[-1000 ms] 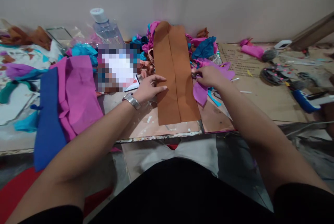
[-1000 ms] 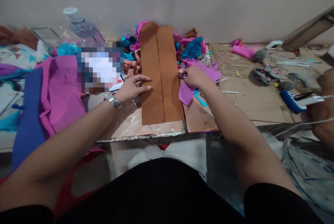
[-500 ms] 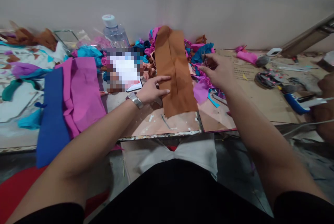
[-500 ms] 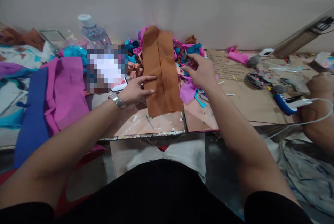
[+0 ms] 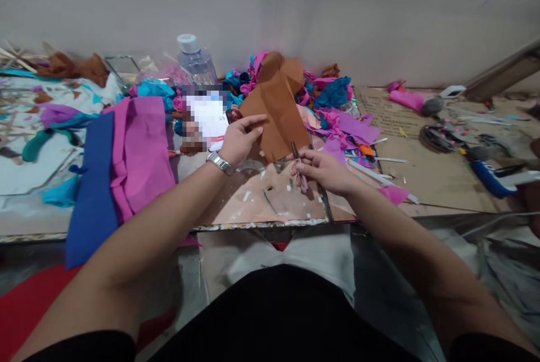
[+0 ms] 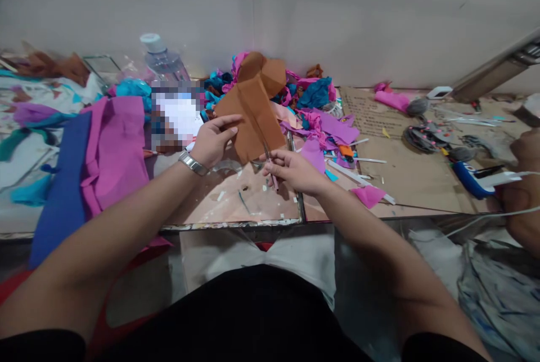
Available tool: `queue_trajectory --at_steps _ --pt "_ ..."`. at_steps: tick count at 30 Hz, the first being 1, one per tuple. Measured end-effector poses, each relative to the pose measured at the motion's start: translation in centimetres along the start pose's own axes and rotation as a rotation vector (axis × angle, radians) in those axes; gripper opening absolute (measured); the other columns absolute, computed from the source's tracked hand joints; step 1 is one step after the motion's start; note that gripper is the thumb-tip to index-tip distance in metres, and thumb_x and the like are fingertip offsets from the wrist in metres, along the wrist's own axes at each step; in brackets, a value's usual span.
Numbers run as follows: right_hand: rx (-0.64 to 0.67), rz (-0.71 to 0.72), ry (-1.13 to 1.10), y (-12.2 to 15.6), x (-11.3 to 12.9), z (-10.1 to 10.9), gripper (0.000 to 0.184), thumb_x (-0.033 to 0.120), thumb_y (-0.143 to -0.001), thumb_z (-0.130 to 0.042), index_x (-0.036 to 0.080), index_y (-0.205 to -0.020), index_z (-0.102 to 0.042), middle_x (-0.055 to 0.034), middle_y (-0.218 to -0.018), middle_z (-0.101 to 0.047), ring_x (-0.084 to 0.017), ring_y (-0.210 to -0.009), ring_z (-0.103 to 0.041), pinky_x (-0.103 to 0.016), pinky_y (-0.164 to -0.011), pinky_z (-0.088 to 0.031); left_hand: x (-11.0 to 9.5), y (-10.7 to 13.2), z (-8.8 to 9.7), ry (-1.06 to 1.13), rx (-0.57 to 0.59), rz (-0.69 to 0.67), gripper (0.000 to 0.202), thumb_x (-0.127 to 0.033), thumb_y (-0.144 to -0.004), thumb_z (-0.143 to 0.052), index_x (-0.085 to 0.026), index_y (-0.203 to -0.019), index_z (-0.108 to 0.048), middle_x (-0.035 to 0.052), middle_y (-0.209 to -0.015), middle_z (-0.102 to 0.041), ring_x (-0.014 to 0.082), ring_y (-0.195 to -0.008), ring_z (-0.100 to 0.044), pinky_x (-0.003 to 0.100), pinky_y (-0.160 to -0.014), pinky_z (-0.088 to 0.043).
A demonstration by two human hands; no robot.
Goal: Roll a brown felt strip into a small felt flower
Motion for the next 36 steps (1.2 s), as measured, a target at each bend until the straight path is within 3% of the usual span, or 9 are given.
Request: queue_trajectory --at_steps 2,7,9,13,19,25,31,34,36 --pt "0.038 -0.023 0.003 -1.3 -0.2 0.2 0.042 0.046 -0.088 -0.082 0.018 -0.114 -0.063 0.0001 -0.087 -0.072 -0.012 -0.060 -0.069 -0.023 -0.049 -0.057 0.1 -0.1 0.2 0.027 -0.043 -0.007 0.052 -0.040 -0.086 -0.077 -0.022 -0.134 -0.070 0.0129 -0.146 -0.067 0.0318 -0.140 -0.061 0.055 -0.122 -0.047" --pt "0.045 0.031 -0.011 -4.8 0.0 1.1 0.044 0.043 -0.087 -0.083 0.020 -0.118 -0.062 -0.0010 -0.089 -0.075 -0.014 -0.063 -0.071 -0.024 -0.052 -0.059 -0.1 -0.5 0.5 0.070 -0.032 -0.107 0.100 -0.047 -0.068 -0.094 -0.029 -0.155 -0.048 0.0128 -0.171 -0.040 0.0351 -0.158 -0.040 0.050 -0.125 -0.044" --pt "0.023 0.058 -0.042 -5.4 -0.1 1.5 0.047 0.044 -0.088 -0.082 0.021 -0.123 -0.061 -0.0007 -0.089 -0.076 -0.013 -0.060 -0.070 -0.024 -0.051 -0.058 -0.2 -0.4 0.5 0.054 -0.025 -0.101 0.094 -0.040 -0.069 -0.093 -0.028 -0.152 -0.052 0.0130 -0.168 -0.045 0.0352 -0.157 -0.042 0.051 -0.125 -0.044" --pt "0.061 0.049 0.009 -4.9 -0.9 2.1 0.049 0.048 -0.091 -0.079 0.023 -0.128 -0.061 0.0005 -0.076 -0.075 -0.015 -0.055 -0.069 -0.024 -0.046 -0.055 -0.3 0.2 0.3 -0.004 -0.018 -0.011 0.058 -0.025 -0.084 -0.073 -0.023 -0.141 -0.064 0.0118 -0.157 -0.059 0.0295 -0.151 -0.050 0.052 -0.128 -0.040" --pt "0.061 0.058 -0.032 -3.8 -1.2 2.7 0.055 0.050 -0.088 -0.082 0.024 -0.132 -0.061 -0.0017 -0.081 -0.078 -0.017 -0.060 -0.072 -0.024 -0.049 -0.055 -1.0 1.0 -0.3 -0.077 0.003 -0.012 0.070 -0.027 -0.077 -0.084 -0.022 -0.143 -0.061 0.0132 -0.158 -0.058 0.0297 -0.153 -0.048 0.051 -0.130 -0.038" --pt "-0.030 0.044 -0.120 -4.1 -1.7 2.2 0.065 0.055 -0.082 -0.085 0.023 -0.133 -0.060 -0.0014 -0.076 -0.077 -0.017 -0.056 -0.069 -0.025 -0.046 -0.053 -1.3 1.8 -1.0 -0.021 0.007 0.044 0.050 -0.029 -0.082 -0.084 -0.023 -0.129 -0.070 0.0113 -0.144 -0.068 0.0288 -0.141 -0.060 0.051 -0.124 -0.046" --pt "-0.078 0.044 -0.156 -4.1 -2.4 2.0 0.071 0.055 -0.078 -0.089 0.022 -0.135 -0.060 -0.0014 -0.076 -0.078 -0.016 -0.053 -0.069 -0.022 -0.041 -0.050 -1.9 2.9 -2.7 0.051 0.188 0.094 0.055 -0.039 -0.088 -0.082 -0.028 -0.140 -0.066 0.0094 -0.151 -0.063 0.0293 -0.142 -0.058 0.048 -0.120 -0.050" --pt "-0.099 0.065 -0.192 -4.1 -2.5 2.0 0.069 0.054 -0.077 -0.090 0.023 -0.132 -0.062 -0.0008 -0.077 -0.078 -0.016 -0.054 -0.069 -0.023 -0.040 -0.050 -3.0 3.2 -2.8 0.078 0.153 0.061 0.054 -0.042 -0.088 -0.081 -0.031 -0.138 -0.064 0.0073 -0.153 -0.061 0.0303 -0.149 -0.052 0.048 -0.122 -0.049" --pt "-0.103 0.100 -0.219 -4.1 -2.4 2.0 0.065 0.053 -0.078 -0.090 0.025 -0.130 -0.064 -0.0004 -0.077 -0.078 -0.016 -0.054 -0.069 -0.024 -0.042 -0.052 -3.9 3.4 -2.9 0.112 0.113 0.056 0.060 -0.051 -0.092 -0.074 -0.035 -0.147 -0.055 0.0066 -0.157 -0.056 0.0321 -0.149 -0.052 0.050 -0.118 -0.053"
Point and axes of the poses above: each hand's wrist, its own y-axis away from the middle knuckle, its own z-axis out of the back of the hand, x = y × z, the point moved 5 cm from there along -y, towards the middle knuckle
